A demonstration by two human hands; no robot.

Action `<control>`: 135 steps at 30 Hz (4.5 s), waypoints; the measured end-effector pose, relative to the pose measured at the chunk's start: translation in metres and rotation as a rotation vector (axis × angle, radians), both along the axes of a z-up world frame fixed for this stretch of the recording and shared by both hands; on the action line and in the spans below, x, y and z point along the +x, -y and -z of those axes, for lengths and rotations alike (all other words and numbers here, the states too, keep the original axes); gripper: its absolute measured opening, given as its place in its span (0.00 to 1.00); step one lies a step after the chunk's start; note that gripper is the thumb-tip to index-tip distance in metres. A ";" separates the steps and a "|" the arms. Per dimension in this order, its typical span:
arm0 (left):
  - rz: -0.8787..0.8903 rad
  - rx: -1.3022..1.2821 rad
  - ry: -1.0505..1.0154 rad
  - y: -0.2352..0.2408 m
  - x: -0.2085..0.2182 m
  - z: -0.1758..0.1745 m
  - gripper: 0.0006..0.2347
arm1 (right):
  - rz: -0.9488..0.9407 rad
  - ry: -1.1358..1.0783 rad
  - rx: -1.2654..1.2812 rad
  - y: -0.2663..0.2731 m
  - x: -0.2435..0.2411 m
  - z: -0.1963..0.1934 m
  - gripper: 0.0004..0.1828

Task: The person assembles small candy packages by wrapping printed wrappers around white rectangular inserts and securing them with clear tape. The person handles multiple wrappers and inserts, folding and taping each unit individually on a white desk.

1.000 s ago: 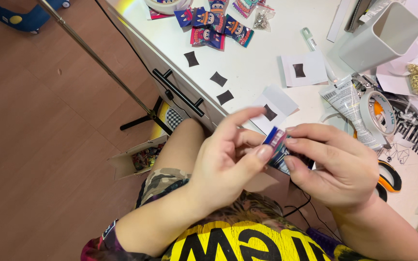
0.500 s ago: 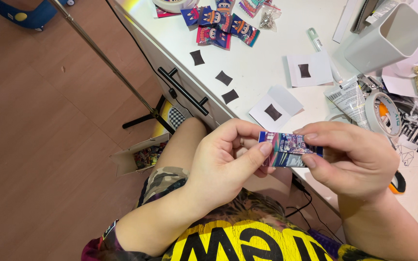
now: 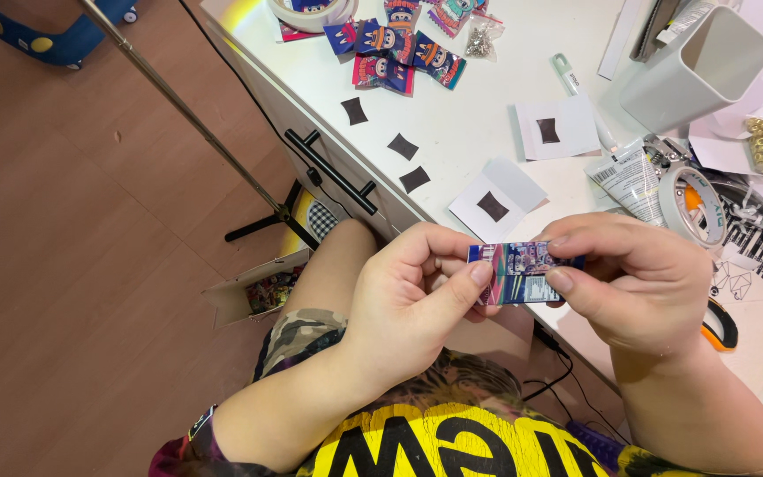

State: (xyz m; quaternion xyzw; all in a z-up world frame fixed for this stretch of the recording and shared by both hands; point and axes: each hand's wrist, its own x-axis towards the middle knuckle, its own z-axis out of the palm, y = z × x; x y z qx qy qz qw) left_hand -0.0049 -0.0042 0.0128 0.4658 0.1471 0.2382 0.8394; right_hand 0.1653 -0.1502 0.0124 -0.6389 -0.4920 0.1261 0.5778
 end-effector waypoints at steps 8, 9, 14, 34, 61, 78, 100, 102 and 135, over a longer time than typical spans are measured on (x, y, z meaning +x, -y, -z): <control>-0.156 0.392 -0.074 0.003 0.002 0.006 0.07 | -0.173 -0.658 0.067 -0.010 -0.003 0.002 0.34; -0.152 0.396 -0.073 0.003 0.003 0.006 0.07 | -0.170 -0.658 0.072 -0.010 -0.003 0.004 0.34; -0.150 0.311 -0.062 0.006 0.005 0.012 0.06 | -0.026 -0.755 0.019 -0.008 -0.005 0.016 0.13; 0.015 -0.019 -0.106 0.005 0.013 0.013 0.10 | -0.207 -0.617 -0.099 -0.006 0.006 0.006 0.26; -0.129 0.554 -0.137 0.008 0.005 0.012 0.11 | -0.110 -0.373 -0.097 -0.014 0.000 0.021 0.20; -0.073 0.274 -0.150 -0.008 0.021 0.031 0.03 | -0.049 0.007 -0.071 -0.030 0.029 0.021 0.18; -0.172 0.178 -0.196 -0.014 0.031 0.066 0.04 | -0.094 -0.568 -0.115 -0.045 0.029 0.083 0.16; -0.259 0.165 -0.183 -0.018 0.038 0.082 0.04 | -0.063 -0.636 -0.137 -0.055 0.012 0.091 0.19; -0.229 -0.069 0.062 -0.015 0.029 0.061 0.05 | -0.235 -0.519 0.020 -0.060 -0.031 0.072 0.06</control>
